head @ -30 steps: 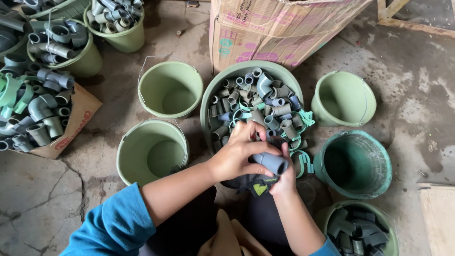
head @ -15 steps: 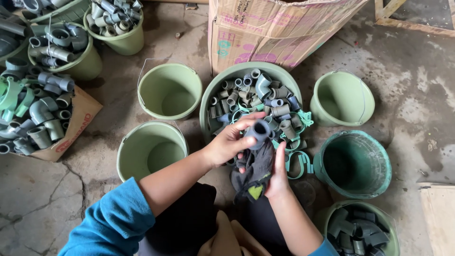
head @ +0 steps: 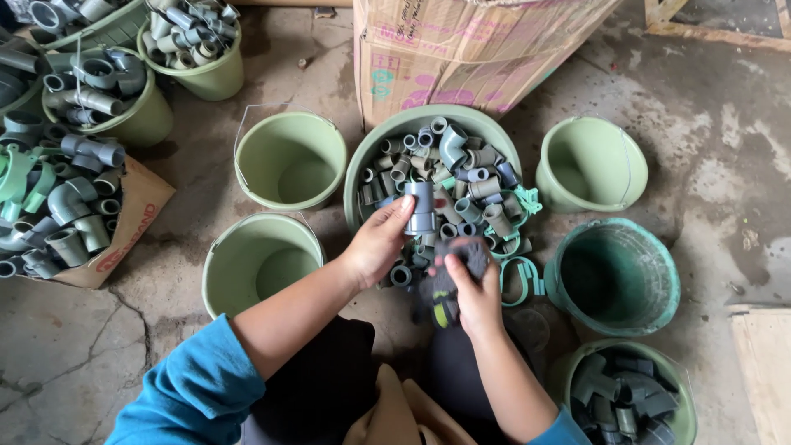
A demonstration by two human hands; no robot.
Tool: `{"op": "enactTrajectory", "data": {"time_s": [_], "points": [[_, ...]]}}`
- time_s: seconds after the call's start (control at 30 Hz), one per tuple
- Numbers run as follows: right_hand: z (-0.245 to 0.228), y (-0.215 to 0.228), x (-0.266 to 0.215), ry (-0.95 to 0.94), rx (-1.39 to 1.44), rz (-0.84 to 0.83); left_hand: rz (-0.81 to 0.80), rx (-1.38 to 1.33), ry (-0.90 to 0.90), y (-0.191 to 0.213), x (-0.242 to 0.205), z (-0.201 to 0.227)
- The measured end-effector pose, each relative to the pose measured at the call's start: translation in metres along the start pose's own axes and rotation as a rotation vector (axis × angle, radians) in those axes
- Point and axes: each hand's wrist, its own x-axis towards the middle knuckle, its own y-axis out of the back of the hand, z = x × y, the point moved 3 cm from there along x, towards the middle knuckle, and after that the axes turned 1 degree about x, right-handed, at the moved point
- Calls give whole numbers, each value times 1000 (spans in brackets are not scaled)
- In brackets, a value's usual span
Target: The person sits on the floor and wipes small gray plastic pipe fittings with a cloth, one at a time, then places them into a green bucket. The person repeats this process for multiple fittings throughout the clip.
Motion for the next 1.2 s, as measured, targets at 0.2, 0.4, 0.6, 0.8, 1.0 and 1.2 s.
{"op": "enactTrajectory", "data": {"time_s": [0.2, 0.4, 0.6, 0.8, 1.0, 1.2], "points": [[-37, -25, 0, 112, -172, -173, 149, 79, 185, -8, -12, -5], [-16, -21, 3, -7, 70, -98, -50, 618, 3, -16, -14, -1], [21, 5, 12, -173, 459, 69, -420, 861, -88, -50, -36, 24], [26, 24, 3, 2, 726, -44, -485, 986, -203, -76, -30, 31], [-38, 51, -20, 209, 758, -80, -590, 1074, -192, -117, -25, 14], [-66, 126, -49, 428, 640, 64, -683, 1034, -152, -165, -27, -39]]}}
